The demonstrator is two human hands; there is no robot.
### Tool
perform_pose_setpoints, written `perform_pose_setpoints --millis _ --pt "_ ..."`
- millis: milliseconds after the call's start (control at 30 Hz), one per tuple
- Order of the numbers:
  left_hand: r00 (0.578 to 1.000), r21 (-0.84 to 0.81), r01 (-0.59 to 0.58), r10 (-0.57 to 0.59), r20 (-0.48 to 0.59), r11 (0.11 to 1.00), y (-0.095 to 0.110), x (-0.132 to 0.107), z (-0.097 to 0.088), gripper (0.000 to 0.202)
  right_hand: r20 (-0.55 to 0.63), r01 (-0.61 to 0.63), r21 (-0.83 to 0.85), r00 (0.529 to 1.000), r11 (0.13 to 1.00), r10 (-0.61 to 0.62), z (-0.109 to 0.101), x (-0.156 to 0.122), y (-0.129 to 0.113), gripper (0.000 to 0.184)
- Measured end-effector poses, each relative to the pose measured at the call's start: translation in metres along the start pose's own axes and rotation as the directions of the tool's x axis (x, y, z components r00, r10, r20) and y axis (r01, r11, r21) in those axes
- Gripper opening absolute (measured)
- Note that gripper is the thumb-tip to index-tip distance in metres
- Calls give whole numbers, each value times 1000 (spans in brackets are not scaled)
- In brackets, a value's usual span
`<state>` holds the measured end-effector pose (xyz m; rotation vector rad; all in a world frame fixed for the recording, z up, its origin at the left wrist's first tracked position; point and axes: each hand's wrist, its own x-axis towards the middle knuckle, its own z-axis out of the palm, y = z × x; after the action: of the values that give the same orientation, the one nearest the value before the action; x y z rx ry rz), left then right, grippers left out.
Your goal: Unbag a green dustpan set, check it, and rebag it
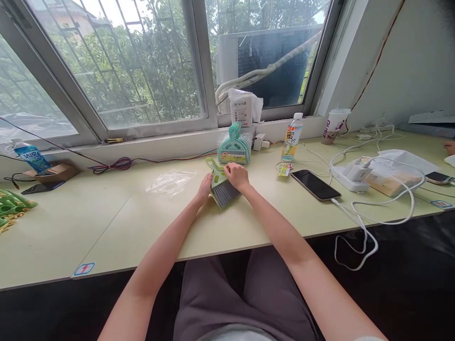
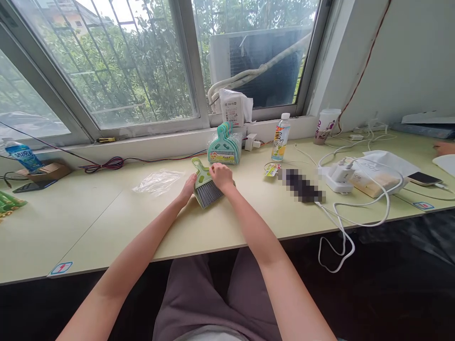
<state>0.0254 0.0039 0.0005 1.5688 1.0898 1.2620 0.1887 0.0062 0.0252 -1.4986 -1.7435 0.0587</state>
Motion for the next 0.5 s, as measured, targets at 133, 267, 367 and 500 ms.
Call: perform_pose_setpoints --millis 133,267,367,500 --pt "983 77 -157 163 -85 985 0 -3 3 35 18 122 -163 993 979 -121 13 -17 -33 27" --pt "960 143 -222 243 -143 964 6 -9 2 37 -28 60 -171 997 983 -65 15 -20 -39 29" --pt "955 164 -230 255 -152 959 10 -12 0 38 4 72 -125 997 990 -72 14 -15 -34 24" --pt "968 97 -239 244 -50 966 11 -9 -4 38 60 32 6 998 999 -32 8 -7 -25 18"
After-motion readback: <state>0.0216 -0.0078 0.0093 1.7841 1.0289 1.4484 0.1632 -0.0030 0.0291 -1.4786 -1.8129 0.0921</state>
